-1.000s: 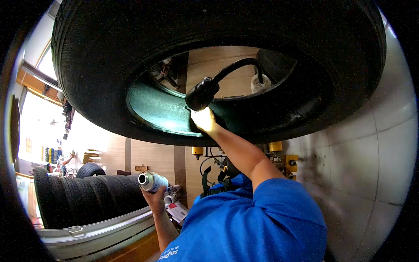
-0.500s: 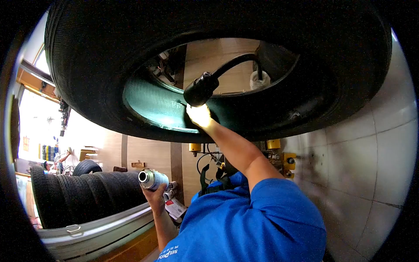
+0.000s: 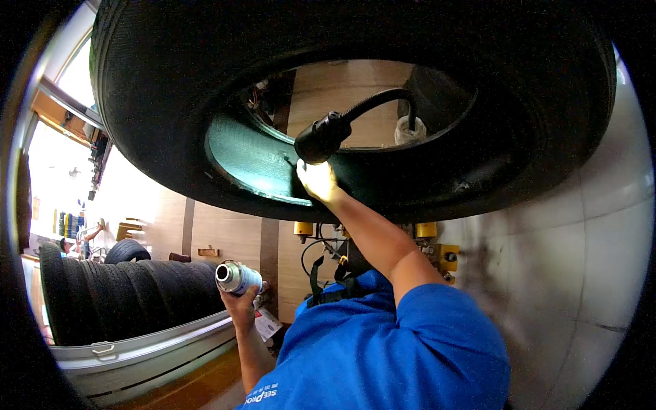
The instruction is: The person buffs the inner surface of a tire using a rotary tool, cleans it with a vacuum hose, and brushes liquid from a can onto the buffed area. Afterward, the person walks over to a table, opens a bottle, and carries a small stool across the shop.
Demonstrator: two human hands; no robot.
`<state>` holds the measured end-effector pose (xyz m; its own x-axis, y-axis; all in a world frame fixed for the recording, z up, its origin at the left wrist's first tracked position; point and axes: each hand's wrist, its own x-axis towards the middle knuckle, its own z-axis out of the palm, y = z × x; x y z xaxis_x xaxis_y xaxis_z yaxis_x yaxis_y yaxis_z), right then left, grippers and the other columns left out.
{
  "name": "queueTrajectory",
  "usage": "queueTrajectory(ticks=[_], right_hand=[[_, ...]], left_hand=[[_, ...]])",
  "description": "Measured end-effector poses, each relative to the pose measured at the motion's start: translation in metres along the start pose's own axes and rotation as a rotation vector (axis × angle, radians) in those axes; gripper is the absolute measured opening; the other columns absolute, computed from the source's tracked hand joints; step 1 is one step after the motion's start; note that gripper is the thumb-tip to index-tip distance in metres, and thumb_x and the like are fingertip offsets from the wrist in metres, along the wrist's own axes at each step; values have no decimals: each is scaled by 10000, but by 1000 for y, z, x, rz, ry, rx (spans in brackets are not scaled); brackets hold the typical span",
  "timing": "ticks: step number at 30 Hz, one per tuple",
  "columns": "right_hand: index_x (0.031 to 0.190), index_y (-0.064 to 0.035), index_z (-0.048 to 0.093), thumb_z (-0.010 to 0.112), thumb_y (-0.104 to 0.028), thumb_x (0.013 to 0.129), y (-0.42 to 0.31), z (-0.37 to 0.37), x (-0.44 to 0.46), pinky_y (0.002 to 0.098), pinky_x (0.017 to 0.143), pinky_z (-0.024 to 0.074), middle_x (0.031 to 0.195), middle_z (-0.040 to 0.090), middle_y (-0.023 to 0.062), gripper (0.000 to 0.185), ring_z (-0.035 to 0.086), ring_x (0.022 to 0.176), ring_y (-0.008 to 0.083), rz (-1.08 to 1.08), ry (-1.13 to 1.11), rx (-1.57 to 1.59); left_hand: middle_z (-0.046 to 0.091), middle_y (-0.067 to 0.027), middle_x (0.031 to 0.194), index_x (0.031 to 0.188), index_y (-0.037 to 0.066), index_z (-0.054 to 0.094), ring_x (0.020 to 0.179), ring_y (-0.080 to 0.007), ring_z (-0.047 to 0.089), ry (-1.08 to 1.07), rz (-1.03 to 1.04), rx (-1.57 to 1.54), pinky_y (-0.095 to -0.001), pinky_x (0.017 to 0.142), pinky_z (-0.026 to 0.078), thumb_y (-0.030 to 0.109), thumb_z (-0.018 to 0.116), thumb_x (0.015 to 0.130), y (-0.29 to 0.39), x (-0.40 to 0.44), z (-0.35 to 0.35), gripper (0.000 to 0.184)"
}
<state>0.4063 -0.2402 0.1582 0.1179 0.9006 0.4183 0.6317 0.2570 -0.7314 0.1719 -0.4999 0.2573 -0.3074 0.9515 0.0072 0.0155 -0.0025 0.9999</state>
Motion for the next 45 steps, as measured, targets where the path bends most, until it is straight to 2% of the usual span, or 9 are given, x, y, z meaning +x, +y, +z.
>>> queueTrajectory(ticks=[7,8,13,19,23,28,32,35,45], right_hand=[[802,-12,609,572,-208,853,-11,-29,0,449,661,488,727,624,203,206,607,701,396,190,-252,-222],[761,-7,609,583,-230,857,-18,-43,-7,435,628,484,655,612,194,244,603,670,399,203,-127,-5],[1121,1,584,675,-88,812,-41,-104,-62,348,740,514,1012,628,191,334,655,896,307,-76,66,25],[1189,52,535,646,-63,836,-103,-155,-121,324,799,512,1026,614,165,387,634,905,225,-105,-125,494],[1198,72,526,603,-36,847,-159,-155,-120,334,814,522,1024,600,160,375,620,887,202,-15,-404,931],[1107,25,594,634,-28,773,-207,-115,-110,265,746,492,915,633,94,340,606,814,136,-53,-555,610],[1088,35,617,663,-19,719,-241,-70,-111,235,720,473,900,623,89,376,600,778,123,-295,-783,385],[1107,8,601,698,-79,748,-278,-32,-122,357,805,506,993,637,182,382,644,908,298,-403,-943,324],[1223,1,505,661,-86,810,-332,62,-168,423,869,496,1157,583,216,449,583,1048,388,-696,-1329,262]], left_hand=[[533,-57,1134,1286,44,408,1025,-179,534,8,22,80,-321,916,434,21,808,643,4,-2,-7,758],[533,-59,1140,1291,41,405,1030,-180,534,15,13,101,-321,919,434,20,808,643,2,-2,-8,764],[547,-63,1129,1299,36,401,1009,-183,558,-14,49,32,-325,896,461,10,794,635,-6,4,-18,772],[544,-79,1182,1316,19,395,1077,-174,545,-55,69,-70,-322,935,449,-19,797,633,6,16,-20,794],[558,-99,1154,1301,37,413,1082,-206,545,-52,355,373,-335,939,437,69,846,618,0,24,-41,809],[565,-170,1133,1218,52,489,1041,-367,547,-31,436,578,-434,917,435,116,807,572,11,16,-81,723],[574,-157,1104,1191,64,503,1046,-371,546,-19,427,636,-442,912,434,71,778,583,12,5,-119,667],[577,-163,1081,1186,70,509,1051,-372,547,-22,337,691,-440,911,438,40,759,591,7,-5,-145,646],[587,-176,1028,1158,64,531,992,-378,567,-48,191,592,-442,871,458,89,736,642,-20,-31,-236,556]])
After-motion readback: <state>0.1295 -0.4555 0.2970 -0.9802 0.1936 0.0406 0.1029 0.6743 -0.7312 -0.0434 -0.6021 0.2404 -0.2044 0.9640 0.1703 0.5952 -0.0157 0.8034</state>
